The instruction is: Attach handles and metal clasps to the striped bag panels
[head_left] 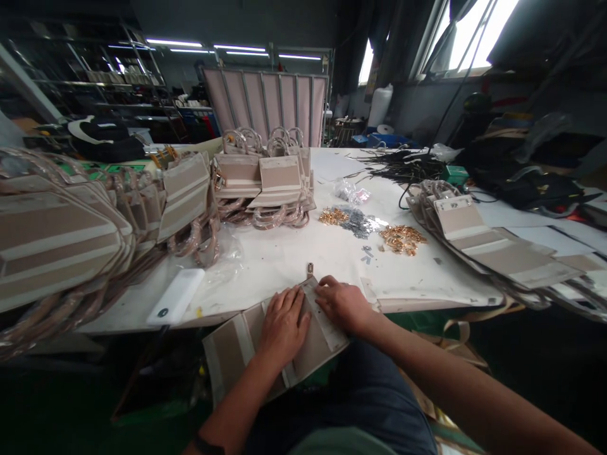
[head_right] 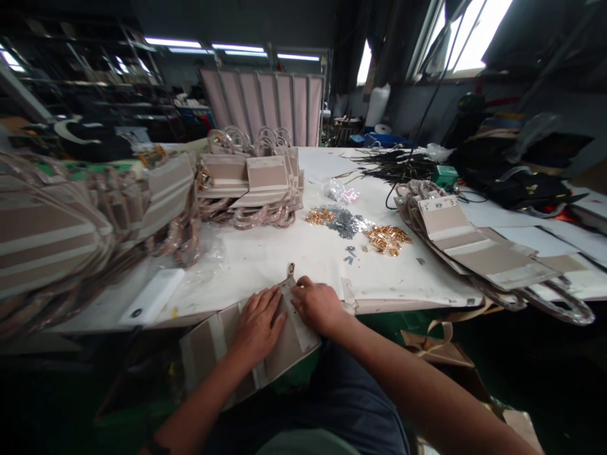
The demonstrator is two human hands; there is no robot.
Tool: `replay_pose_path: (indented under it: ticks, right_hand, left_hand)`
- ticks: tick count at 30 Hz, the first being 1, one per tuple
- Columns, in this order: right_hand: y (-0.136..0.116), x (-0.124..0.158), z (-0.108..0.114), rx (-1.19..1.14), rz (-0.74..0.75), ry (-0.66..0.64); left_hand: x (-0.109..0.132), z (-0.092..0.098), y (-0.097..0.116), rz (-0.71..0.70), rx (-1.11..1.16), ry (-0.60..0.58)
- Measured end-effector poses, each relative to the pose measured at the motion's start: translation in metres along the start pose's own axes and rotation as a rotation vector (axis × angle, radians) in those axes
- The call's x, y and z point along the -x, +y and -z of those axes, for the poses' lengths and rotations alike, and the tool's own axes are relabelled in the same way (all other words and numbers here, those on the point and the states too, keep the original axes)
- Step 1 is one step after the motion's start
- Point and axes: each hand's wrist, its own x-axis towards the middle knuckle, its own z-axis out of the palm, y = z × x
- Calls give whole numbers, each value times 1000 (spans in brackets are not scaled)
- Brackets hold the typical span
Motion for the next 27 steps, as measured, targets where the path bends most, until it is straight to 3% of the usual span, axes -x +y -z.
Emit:
replay_pose_path:
  ticks: [6,15,27]
  right_hand:
    - [13,-12,-19,47,-5,2]
    - [14,-14,-17,56,-23,-70]
    - [17,-14,-17,92,2,-91]
  left_hand:
    - [-10,0,5,35,34,-16]
    - [-10,0,5,43,11,-48]
    - [-8,-15,12,52,-32,-37]
